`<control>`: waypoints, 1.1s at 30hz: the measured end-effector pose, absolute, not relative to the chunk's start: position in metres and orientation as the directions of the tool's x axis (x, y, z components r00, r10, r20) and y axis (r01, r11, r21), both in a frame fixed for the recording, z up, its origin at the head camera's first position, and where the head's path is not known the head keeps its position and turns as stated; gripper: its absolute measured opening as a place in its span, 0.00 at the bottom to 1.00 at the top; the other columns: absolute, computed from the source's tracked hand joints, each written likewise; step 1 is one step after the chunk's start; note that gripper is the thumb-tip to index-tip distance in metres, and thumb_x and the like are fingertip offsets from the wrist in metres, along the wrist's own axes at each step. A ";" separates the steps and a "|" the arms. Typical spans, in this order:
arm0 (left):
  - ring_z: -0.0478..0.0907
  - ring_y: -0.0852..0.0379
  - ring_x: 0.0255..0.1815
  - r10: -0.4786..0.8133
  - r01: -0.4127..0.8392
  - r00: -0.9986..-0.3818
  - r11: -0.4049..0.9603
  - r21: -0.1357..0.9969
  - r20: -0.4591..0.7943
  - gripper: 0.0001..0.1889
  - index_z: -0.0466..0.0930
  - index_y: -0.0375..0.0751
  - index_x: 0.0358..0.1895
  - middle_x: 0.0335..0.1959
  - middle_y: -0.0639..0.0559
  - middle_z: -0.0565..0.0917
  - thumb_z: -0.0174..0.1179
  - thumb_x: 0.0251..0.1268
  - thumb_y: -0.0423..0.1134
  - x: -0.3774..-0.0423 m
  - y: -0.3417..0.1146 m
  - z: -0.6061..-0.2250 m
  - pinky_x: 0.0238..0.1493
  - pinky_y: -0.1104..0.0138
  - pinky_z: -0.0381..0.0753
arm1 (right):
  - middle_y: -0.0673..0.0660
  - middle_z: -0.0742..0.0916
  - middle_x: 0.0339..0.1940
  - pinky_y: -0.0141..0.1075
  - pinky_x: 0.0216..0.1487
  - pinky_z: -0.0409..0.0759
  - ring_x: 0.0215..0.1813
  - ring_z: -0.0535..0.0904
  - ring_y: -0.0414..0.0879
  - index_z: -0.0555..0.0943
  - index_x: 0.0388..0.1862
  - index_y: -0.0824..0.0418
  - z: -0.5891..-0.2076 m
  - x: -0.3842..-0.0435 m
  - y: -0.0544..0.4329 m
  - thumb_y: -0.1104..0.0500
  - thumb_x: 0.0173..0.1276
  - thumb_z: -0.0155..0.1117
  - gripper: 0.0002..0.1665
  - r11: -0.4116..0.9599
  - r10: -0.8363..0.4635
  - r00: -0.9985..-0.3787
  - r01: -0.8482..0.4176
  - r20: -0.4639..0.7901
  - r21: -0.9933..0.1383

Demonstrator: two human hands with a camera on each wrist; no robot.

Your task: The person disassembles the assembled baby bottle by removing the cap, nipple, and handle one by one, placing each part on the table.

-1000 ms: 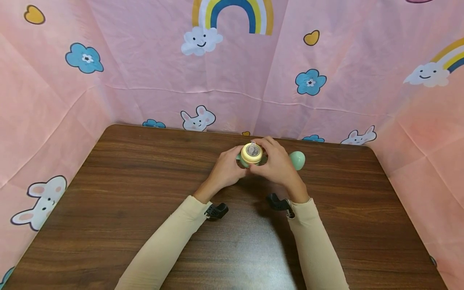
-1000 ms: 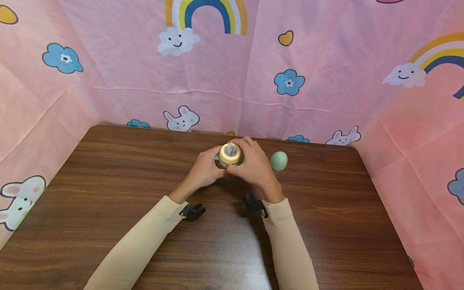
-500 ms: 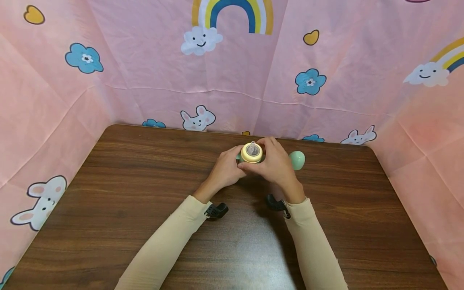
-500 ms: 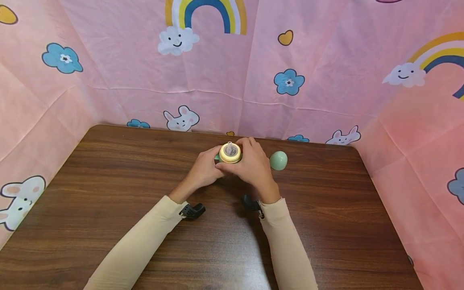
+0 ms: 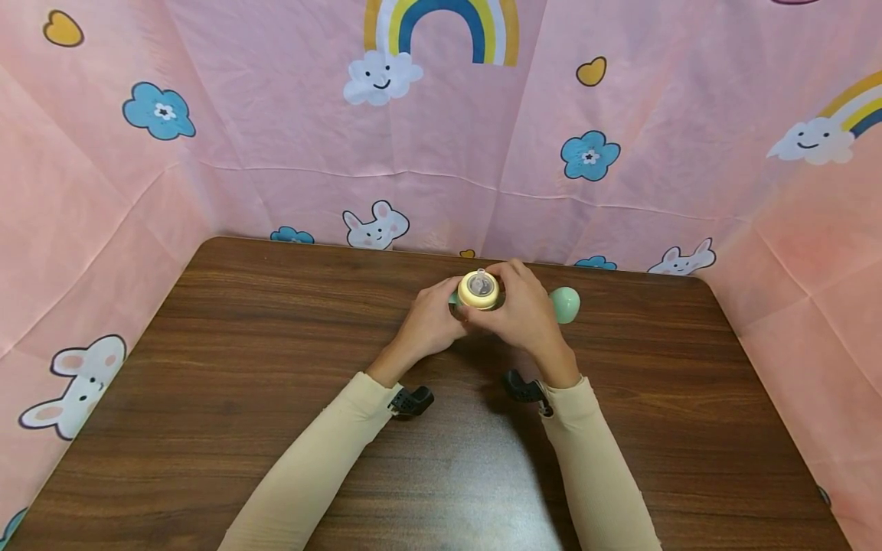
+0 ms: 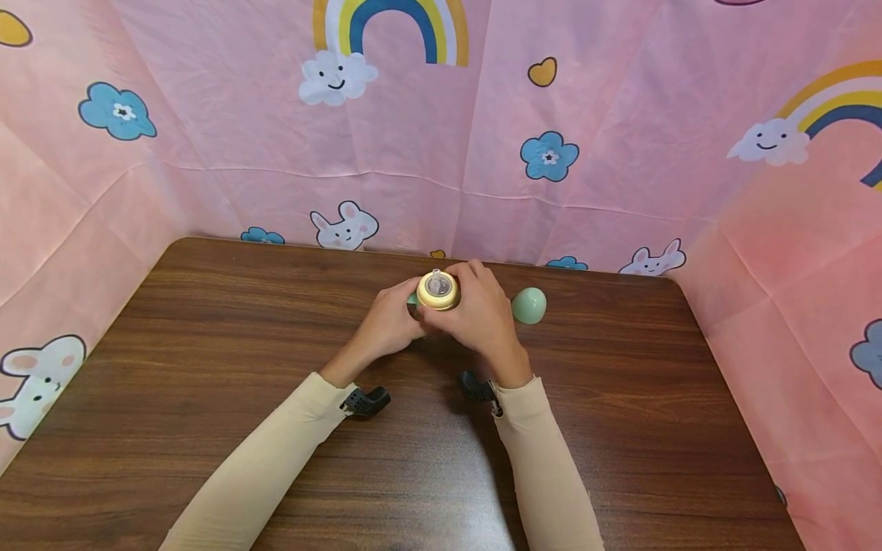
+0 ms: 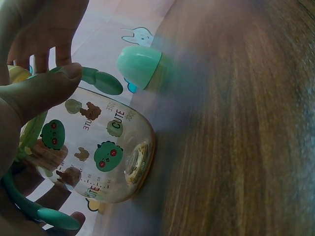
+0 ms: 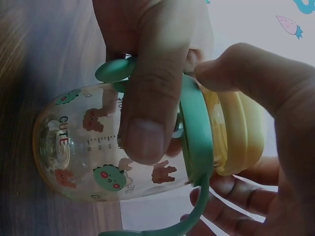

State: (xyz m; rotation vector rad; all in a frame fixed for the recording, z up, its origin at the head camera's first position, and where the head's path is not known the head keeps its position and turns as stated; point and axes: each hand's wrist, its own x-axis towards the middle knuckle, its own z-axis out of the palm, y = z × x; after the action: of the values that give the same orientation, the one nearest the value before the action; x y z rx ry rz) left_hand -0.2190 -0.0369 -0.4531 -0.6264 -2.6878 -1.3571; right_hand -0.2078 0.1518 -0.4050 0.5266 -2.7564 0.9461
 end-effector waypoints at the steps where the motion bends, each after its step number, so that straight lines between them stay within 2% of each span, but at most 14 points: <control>1: 0.82 0.41 0.68 0.326 0.386 -0.915 0.528 0.756 0.238 0.38 0.78 0.33 0.75 0.67 0.40 0.85 0.81 0.63 0.39 -0.219 -0.037 -0.453 0.70 0.49 0.80 | 0.60 0.83 0.52 0.54 0.53 0.82 0.53 0.80 0.57 0.83 0.63 0.66 -0.405 -0.208 0.152 0.42 0.58 0.85 0.42 0.731 -0.273 -0.921 -0.386 0.277 -0.562; 12: 0.83 0.40 0.66 0.329 0.398 -0.910 0.531 0.748 0.251 0.37 0.78 0.33 0.74 0.65 0.39 0.86 0.81 0.62 0.36 -0.218 -0.038 -0.452 0.69 0.48 0.80 | 0.60 0.84 0.55 0.55 0.56 0.82 0.54 0.81 0.57 0.85 0.67 0.65 -0.401 -0.208 0.155 0.50 0.57 0.79 0.39 0.673 -0.321 -0.903 -0.429 0.285 -0.602; 23: 0.83 0.41 0.66 0.331 0.390 -0.912 0.523 0.757 0.241 0.38 0.77 0.34 0.75 0.66 0.40 0.85 0.82 0.63 0.38 -0.218 -0.038 -0.452 0.68 0.48 0.81 | 0.59 0.85 0.56 0.52 0.54 0.80 0.52 0.80 0.55 0.82 0.71 0.64 -0.401 -0.211 0.160 0.55 0.54 0.77 0.42 0.602 -0.384 -0.870 -0.489 0.308 -0.631; 33: 0.83 0.42 0.67 0.335 0.397 -0.909 0.520 0.756 0.246 0.40 0.76 0.36 0.77 0.67 0.41 0.85 0.83 0.62 0.38 -0.218 -0.038 -0.453 0.68 0.48 0.81 | 0.60 0.86 0.62 0.54 0.59 0.82 0.60 0.81 0.55 0.80 0.76 0.63 -0.401 -0.212 0.162 0.61 0.56 0.75 0.44 0.568 -0.433 -0.849 -0.517 0.302 -0.640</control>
State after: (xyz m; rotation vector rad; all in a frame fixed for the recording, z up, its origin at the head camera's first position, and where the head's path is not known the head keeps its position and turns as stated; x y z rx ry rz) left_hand -0.2181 -0.0382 -0.4529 -0.6455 -2.6780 -1.3599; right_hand -0.2119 0.1622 -0.4005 0.8159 -2.6819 1.1509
